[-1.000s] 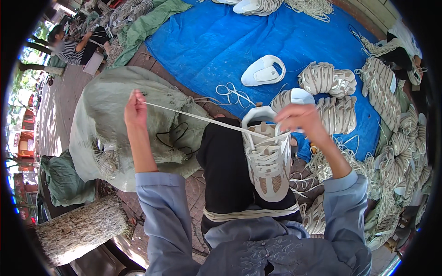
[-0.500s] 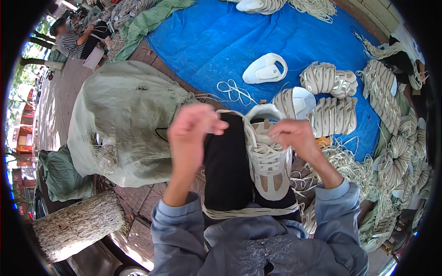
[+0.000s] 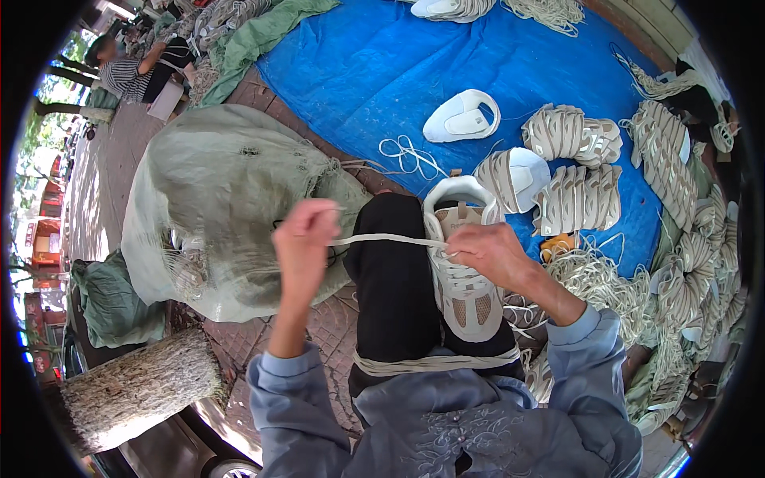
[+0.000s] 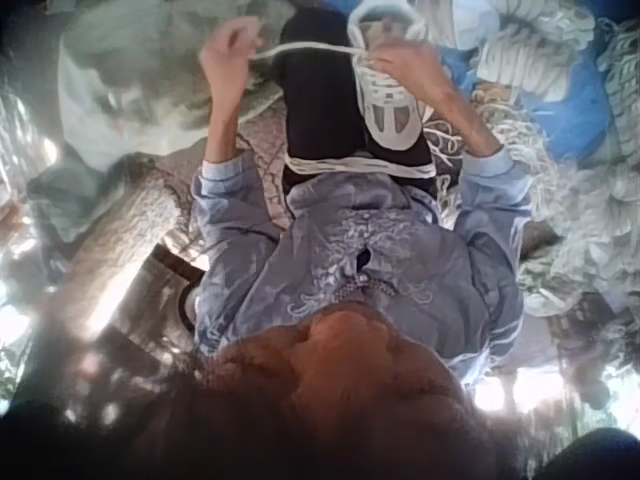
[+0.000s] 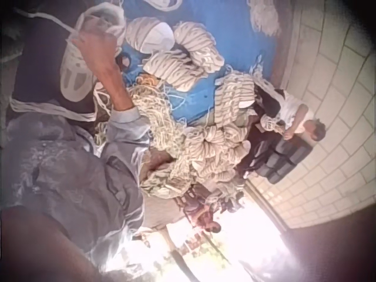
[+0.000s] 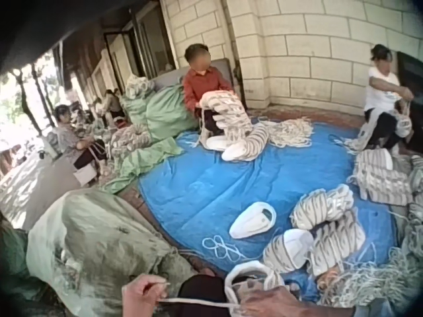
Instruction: The person is lacing a white sneaker by hand. They thread a long white lace through the eyelets of the shoe, pulling it tight and adjusting the tension repeatedly. The task is performed while sitting, with the shoe resting on the person's lap.
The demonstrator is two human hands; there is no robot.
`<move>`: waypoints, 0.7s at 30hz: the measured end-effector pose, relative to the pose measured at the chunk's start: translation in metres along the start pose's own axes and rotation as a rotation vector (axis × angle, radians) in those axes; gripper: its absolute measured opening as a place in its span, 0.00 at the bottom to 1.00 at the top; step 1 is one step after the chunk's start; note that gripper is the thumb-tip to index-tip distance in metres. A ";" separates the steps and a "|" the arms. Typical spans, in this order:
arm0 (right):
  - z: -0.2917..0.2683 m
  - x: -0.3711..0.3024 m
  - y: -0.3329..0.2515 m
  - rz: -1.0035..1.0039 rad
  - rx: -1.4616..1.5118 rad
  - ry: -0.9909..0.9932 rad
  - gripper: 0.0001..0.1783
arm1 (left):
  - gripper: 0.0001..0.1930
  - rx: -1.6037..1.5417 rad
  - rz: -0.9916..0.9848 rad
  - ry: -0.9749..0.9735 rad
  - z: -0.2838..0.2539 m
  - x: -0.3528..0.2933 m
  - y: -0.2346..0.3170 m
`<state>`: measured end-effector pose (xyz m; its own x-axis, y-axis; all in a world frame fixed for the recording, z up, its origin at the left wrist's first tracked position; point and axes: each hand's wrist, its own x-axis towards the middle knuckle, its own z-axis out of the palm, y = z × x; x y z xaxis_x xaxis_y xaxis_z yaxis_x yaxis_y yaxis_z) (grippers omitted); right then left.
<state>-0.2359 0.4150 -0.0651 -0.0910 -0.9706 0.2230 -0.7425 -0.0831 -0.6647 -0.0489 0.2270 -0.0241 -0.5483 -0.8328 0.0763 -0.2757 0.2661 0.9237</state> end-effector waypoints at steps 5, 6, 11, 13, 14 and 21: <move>0.000 -0.007 -0.002 0.016 -0.017 0.020 0.06 | 0.07 0.430 0.677 -0.177 0.076 -0.016 -0.003; 0.000 -0.007 -0.002 0.004 -0.022 0.032 0.06 | 0.07 0.448 0.677 -0.182 0.080 -0.020 -0.004; 0.001 -0.008 -0.001 -0.011 -0.022 0.065 0.04 | 0.07 0.563 0.683 -0.194 0.087 -0.031 -0.007; 0.002 -0.008 -0.002 -0.006 -0.040 0.058 0.03 | 0.07 0.619 0.709 -0.193 0.090 -0.035 -0.008; 0.003 -0.008 -0.002 -0.012 -0.044 0.067 0.03 | 0.07 0.649 0.719 -0.185 0.092 -0.036 -0.008; 0.012 -0.014 0.000 -0.041 -0.007 0.115 0.03 | 0.08 0.787 0.756 -0.188 0.098 -0.044 -0.008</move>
<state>-0.2271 0.4259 -0.0768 -0.1357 -0.9341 0.3301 -0.7518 -0.1200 -0.6484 -0.0997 0.3094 -0.0717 -0.8800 -0.2563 0.3999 -0.2076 0.9648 0.1613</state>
